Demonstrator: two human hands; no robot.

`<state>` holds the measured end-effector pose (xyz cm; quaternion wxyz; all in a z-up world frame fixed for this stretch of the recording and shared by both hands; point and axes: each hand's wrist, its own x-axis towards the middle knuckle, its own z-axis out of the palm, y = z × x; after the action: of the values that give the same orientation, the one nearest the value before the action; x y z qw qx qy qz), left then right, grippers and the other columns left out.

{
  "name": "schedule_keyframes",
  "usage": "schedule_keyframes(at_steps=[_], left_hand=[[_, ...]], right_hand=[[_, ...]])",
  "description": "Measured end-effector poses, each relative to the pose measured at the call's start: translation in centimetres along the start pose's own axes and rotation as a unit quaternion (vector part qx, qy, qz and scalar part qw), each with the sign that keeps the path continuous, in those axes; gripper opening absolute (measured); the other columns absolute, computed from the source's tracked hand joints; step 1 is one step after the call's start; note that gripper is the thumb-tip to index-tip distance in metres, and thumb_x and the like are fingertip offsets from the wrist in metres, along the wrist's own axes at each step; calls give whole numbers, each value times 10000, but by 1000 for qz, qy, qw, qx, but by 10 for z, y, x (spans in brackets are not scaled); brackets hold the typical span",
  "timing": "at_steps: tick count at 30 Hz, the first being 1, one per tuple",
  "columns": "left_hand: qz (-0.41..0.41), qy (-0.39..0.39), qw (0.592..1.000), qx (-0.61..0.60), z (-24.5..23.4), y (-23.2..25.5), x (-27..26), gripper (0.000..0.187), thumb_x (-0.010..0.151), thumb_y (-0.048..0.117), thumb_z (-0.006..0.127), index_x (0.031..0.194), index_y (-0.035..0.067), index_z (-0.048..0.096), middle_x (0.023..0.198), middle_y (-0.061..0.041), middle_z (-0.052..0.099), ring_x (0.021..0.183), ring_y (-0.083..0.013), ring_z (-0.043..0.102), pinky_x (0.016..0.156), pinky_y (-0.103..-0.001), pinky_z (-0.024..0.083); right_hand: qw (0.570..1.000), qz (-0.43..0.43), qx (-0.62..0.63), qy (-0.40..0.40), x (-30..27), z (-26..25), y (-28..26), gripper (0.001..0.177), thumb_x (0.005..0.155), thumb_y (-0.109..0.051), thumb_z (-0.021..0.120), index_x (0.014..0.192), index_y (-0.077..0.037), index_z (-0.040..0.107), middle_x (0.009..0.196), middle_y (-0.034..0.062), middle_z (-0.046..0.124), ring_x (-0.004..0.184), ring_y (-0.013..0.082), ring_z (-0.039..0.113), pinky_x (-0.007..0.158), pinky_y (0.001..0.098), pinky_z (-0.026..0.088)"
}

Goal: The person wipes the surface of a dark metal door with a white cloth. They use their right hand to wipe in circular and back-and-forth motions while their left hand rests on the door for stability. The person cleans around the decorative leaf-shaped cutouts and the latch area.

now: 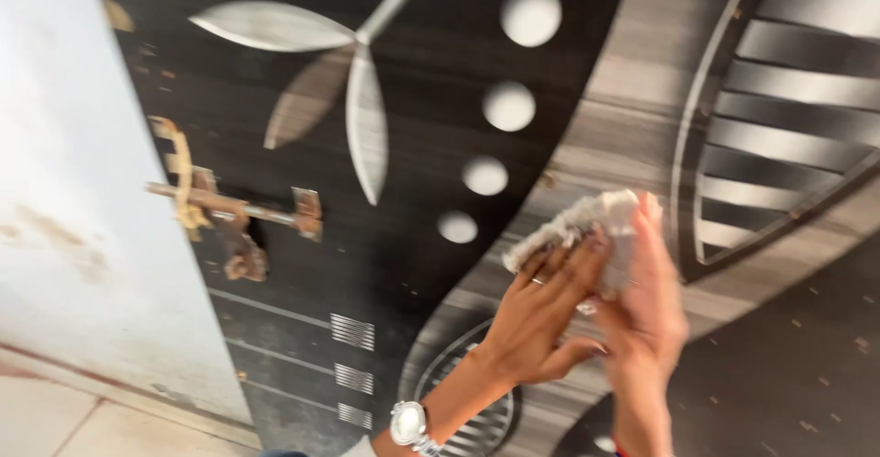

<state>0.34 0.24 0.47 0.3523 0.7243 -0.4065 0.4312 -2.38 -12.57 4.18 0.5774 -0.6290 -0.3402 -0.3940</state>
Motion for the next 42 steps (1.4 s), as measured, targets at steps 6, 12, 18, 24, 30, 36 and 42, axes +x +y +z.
schedule_keyframes(at_steps=[6,12,18,24,30,36,42], left_hand=[[34,132,951,276,-79,-52,39,650,940,271,727,1521,184,449,1612,-73,432,1526,-302,415,1232,-526,347],[-166,364,832,384,-170,-100,41,580,1067,172,611,1607,94,414,1693,-207,300,1593,-425,276,1303,-560,208],[-89,293,904,297,-57,-55,14,541,1014,177,595,1513,28,446,1586,-263,364,1524,-441,316,1229,-584,277],[45,67,973,216,-5,-5,11,505,985,269,668,1480,288,566,1587,19,525,1481,-159,454,1213,-419,363],[-149,307,859,381,-144,-76,9,455,1005,187,615,1449,108,559,1497,-168,502,1429,-396,463,1171,-547,402],[-253,358,810,390,-140,-83,-1,472,1057,248,580,1517,148,547,1496,-164,440,1305,-360,435,1074,-507,343],[-180,285,876,346,-98,-40,13,517,1008,251,663,1505,189,538,1437,-136,429,1285,-324,420,1110,-500,323]], right_hand=[[908,-113,-371,155,14,-43,22,443,973,100,518,1400,19,610,1598,153,524,1609,331,294,1297,501,198],[846,-143,-490,155,7,-45,60,518,1061,-59,499,1571,28,478,1689,199,417,1608,448,206,1249,531,135],[837,-158,-504,144,3,-52,62,533,1066,-83,508,1586,31,491,1706,201,420,1620,454,216,1268,551,143],[867,-136,-454,153,7,-39,38,501,978,-14,517,1469,80,546,1611,254,456,1549,499,254,1255,599,158],[867,-163,-444,156,11,-33,34,503,936,61,490,1429,150,536,1562,326,452,1509,486,371,1254,565,263],[867,-186,-439,145,8,-42,47,506,988,62,475,1485,148,516,1599,339,427,1545,475,379,1322,529,358],[858,-152,-464,156,10,-37,37,449,987,28,516,1414,165,542,1485,322,530,1419,464,478,1174,556,316]])
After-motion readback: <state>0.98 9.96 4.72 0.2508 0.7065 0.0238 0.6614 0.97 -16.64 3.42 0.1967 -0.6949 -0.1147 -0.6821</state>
